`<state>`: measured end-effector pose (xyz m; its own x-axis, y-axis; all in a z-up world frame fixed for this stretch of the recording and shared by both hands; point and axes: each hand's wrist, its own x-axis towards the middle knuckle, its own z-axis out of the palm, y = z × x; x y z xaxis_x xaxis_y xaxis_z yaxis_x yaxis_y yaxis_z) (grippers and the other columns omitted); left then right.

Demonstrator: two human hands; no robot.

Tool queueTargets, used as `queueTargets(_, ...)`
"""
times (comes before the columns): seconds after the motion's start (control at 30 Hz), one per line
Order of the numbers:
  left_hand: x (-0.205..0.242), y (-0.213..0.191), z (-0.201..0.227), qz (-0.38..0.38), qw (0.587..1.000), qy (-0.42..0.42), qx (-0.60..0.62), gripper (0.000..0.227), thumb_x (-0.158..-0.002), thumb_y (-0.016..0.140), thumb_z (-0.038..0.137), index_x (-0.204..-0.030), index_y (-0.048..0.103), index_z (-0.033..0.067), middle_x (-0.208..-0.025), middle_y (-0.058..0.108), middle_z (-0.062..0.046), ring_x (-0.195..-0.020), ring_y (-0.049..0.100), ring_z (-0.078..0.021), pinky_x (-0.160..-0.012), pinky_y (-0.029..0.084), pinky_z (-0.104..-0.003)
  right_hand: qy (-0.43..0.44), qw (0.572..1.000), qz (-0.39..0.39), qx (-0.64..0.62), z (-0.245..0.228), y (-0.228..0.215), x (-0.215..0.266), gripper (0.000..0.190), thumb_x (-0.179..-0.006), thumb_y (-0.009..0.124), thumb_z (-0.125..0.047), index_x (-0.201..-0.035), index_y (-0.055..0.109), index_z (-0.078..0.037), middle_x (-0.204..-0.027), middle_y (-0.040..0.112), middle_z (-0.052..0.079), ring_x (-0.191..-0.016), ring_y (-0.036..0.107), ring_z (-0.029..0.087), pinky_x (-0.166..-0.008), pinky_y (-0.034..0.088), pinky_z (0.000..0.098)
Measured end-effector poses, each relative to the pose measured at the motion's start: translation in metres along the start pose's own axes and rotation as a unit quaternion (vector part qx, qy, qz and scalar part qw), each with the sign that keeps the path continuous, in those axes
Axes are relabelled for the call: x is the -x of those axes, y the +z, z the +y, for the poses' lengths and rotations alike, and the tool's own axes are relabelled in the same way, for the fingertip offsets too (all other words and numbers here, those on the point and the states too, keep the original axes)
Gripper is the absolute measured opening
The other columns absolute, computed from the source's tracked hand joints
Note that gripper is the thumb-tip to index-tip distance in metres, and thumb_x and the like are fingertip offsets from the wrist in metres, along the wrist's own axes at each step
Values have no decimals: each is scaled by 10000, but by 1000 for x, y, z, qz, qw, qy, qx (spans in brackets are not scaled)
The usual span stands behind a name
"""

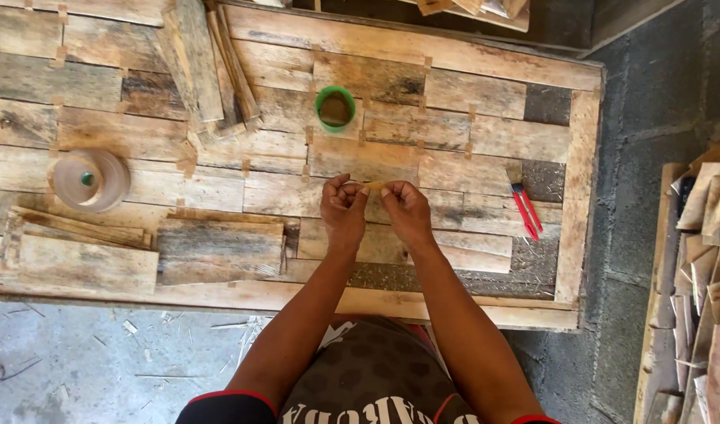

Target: Applying small wood pieces to a panel using adhesive to create a mosaic pattern.

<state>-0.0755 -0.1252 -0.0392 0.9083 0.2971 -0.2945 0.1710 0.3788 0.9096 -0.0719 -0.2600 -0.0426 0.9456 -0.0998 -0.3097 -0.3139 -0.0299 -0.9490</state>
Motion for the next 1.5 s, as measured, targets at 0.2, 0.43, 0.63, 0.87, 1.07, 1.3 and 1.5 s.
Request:
queueTargets(0.2,27,30,-36,-18,1000,10,-8,420,-924,717,-31,-1290,512,-37,-939,708,-57,-790,615,-74,-716,508,-201,3,999,10,-32,8,-51,14,99,-994,697,-132,-1005,693,-34,-847,678,-27,-745,594,43,-678,497,222)
queueTargets(0.43,69,71,-29,-45,976,39,-208,390,-910,745,42,-1256,566,17,-973,719,-88,-741,621,-136,-660,525,-267,-41,998,23,33,-1,-147,2,68,-1019,675,-113,-1001,679,-47,-857,688,-21,-775,612,54,-722,518,228)
queueTargets(0.63,91,90,-59,-284,793,253,-476,311,-814,717,46,-1123,682,47,-1192,694,-158,-1112,650,-347,-930,550,-447,-169,908,-52,381,-51,-215,-18,69,-965,669,-79,-1015,664,-32,-991,692,139,-891,692,256,-796,548,369)
queueTargets(0.87,93,121,-74,-382,621,299,-616,444,-802,641,50,-1232,613,-60,-1397,521,-205,-1386,450,-365,-1147,410,-443,-16,820,-202,536,-26,-224,-59,87,-968,656,-163,-977,711,-96,-1074,683,112,-1004,671,327,-883,519,453)
queueTargets(1.07,90,125,-92,-375,570,328,-654,488,-809,617,92,-1262,584,-87,-1429,485,-231,-1393,421,-380,-1144,382,-432,-61,813,-214,538,-12,-217,-76,95,-952,662,-174,-967,715,-96,-1083,658,134,-1055,631,359,-912,496,471)
queueTargets(1.3,88,136,-80,-376,545,326,-675,459,-881,593,139,-1300,589,-48,-1438,481,-199,-1283,483,-350,-1077,428,-423,-91,828,-189,521,-2,-218,-86,94,-929,675,-156,-977,711,-85,-1069,653,141,-1055,628,361,-917,500,467)
queueTargets(1.5,84,153,-72,-398,443,294,-748,582,-937,555,196,-1469,457,-18,-1486,422,-218,-1234,473,-334,-1081,403,-429,-78,828,-181,525,1,-219,-84,109,-941,684,-160,-986,696,-61,-1061,650,150,-1039,636,361,-901,511,466)
